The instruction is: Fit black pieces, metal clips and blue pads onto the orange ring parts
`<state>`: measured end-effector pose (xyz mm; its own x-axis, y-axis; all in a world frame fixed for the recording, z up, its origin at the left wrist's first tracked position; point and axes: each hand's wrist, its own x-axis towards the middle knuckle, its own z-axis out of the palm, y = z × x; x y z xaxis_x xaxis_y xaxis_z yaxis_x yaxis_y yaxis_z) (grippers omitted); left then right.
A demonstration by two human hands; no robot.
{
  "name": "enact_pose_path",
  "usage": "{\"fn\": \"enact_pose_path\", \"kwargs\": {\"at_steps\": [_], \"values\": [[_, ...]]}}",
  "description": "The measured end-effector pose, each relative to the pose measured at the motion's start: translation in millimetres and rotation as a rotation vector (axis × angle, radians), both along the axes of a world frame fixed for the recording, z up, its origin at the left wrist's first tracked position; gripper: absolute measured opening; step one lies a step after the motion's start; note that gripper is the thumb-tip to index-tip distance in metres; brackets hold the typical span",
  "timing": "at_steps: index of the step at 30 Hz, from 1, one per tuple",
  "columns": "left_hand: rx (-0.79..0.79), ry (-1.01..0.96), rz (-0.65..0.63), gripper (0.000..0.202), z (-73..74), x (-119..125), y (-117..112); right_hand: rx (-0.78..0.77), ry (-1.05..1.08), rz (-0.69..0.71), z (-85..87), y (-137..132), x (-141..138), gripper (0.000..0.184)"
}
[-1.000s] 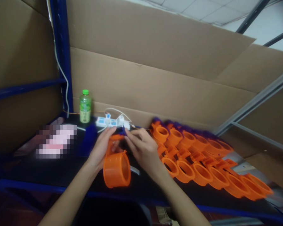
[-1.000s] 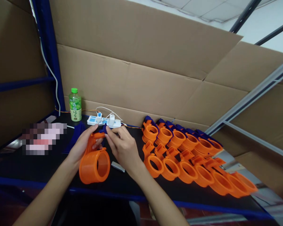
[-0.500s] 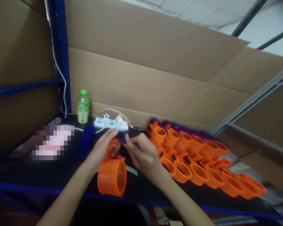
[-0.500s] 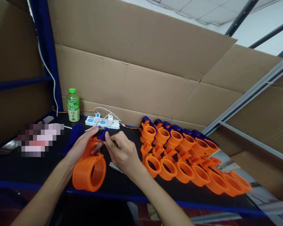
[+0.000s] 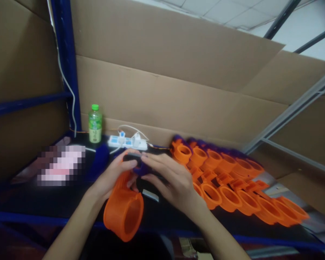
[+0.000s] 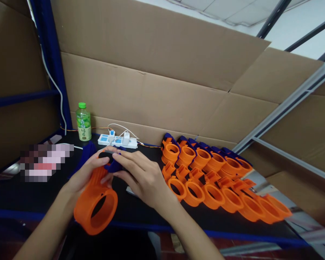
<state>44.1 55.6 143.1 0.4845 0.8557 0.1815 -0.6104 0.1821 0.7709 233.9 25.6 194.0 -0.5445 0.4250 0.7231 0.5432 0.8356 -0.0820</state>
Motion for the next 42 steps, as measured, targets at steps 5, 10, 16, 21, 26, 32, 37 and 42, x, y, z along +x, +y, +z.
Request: {"fn": "enact_pose_path", "kwargs": {"at_steps": [5, 10, 16, 21, 26, 32, 37, 42], "values": [[0.052, 0.029, 0.033, 0.033, -1.7, 3, 2, 0.058, -0.051, -0.041, -3.4, -2, 6, 0.053], [0.087, 0.090, 0.028, 0.029, -4.1, 8, 4, 0.056, -0.070, -0.115, -10.3, -2, 9, 0.055], [0.074, -0.006, -0.010, 0.031, -5.0, 8, 1, 0.042, -0.057, -0.144, -14.7, -5, 3, 0.049], [-0.128, -0.098, -0.080, 0.038, -8.0, 9, -2, 0.048, -0.027, -0.170, -20.0, -9, -10, 0.050], [-0.092, -0.061, 0.033, 0.039, -6.9, 9, 6, 0.079, -0.012, -0.183, -17.1, 4, -15, 0.049], [0.160, 0.284, 0.427, 0.043, -4.9, 0, 18, -0.018, -0.071, -0.154, -3.7, 14, -22, 0.054], [0.059, 0.100, 0.646, 0.039, 0.6, -7, 21, -0.309, 0.310, -0.229, -18.0, 23, -16, 0.035], [-0.013, -0.175, 0.710, 0.033, 6.0, -9, 21, -0.694, -0.092, -0.409, -65.1, 36, -32, 0.024]]}}
